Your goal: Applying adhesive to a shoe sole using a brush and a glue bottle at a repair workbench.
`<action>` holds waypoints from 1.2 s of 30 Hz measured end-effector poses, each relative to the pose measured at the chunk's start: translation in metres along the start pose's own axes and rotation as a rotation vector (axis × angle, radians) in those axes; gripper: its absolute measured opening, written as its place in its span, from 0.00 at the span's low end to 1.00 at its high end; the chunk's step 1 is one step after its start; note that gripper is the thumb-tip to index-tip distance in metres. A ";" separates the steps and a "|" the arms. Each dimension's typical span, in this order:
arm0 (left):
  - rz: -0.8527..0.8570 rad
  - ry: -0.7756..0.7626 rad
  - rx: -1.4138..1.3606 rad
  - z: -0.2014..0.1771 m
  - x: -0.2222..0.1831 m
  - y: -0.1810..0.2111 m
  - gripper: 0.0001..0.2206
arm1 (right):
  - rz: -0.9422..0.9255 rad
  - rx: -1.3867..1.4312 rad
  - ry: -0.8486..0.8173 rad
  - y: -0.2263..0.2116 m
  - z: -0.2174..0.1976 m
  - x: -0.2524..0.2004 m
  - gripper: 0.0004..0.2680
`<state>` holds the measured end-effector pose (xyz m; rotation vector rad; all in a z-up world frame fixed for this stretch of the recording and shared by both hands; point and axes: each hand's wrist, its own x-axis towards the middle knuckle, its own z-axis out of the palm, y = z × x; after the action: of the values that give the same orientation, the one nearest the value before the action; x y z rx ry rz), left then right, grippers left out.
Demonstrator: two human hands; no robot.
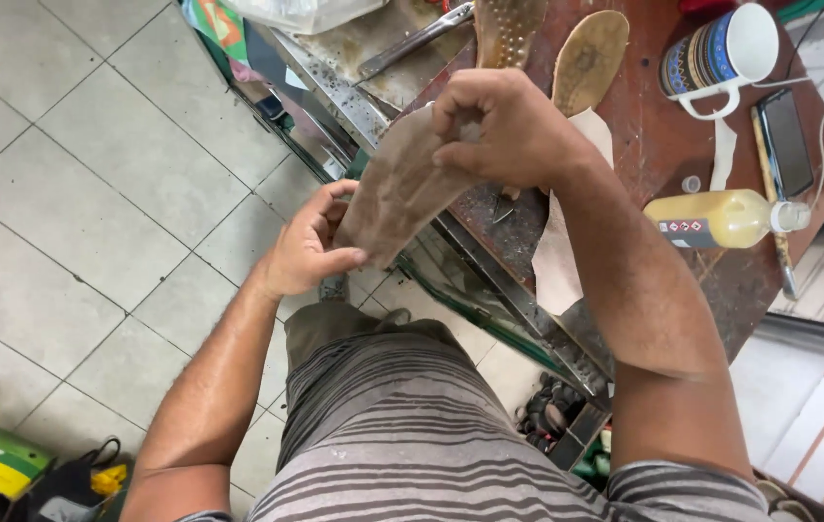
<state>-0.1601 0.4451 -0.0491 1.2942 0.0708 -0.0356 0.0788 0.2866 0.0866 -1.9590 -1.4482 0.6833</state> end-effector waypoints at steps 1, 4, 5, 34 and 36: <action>-0.078 0.068 0.227 -0.002 0.003 0.010 0.35 | 0.039 -0.019 -0.013 -0.001 -0.001 0.004 0.11; 0.325 0.278 0.905 -0.004 0.006 0.010 0.44 | -0.051 0.038 -0.095 -0.013 0.005 0.013 0.09; 0.322 0.270 0.902 -0.001 0.009 0.025 0.44 | -0.043 0.042 -0.091 -0.022 0.010 0.014 0.09; -0.108 0.921 0.657 -0.043 -0.112 0.039 0.40 | 0.765 -0.506 0.144 0.008 -0.007 0.009 0.29; -0.102 0.997 0.616 -0.067 -0.129 0.043 0.39 | 0.651 -0.529 0.257 0.051 -0.006 0.002 0.31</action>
<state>-0.2883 0.5192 -0.0170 1.8102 1.0445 0.5428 0.1163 0.2759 0.0533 -2.8575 -0.8719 0.2900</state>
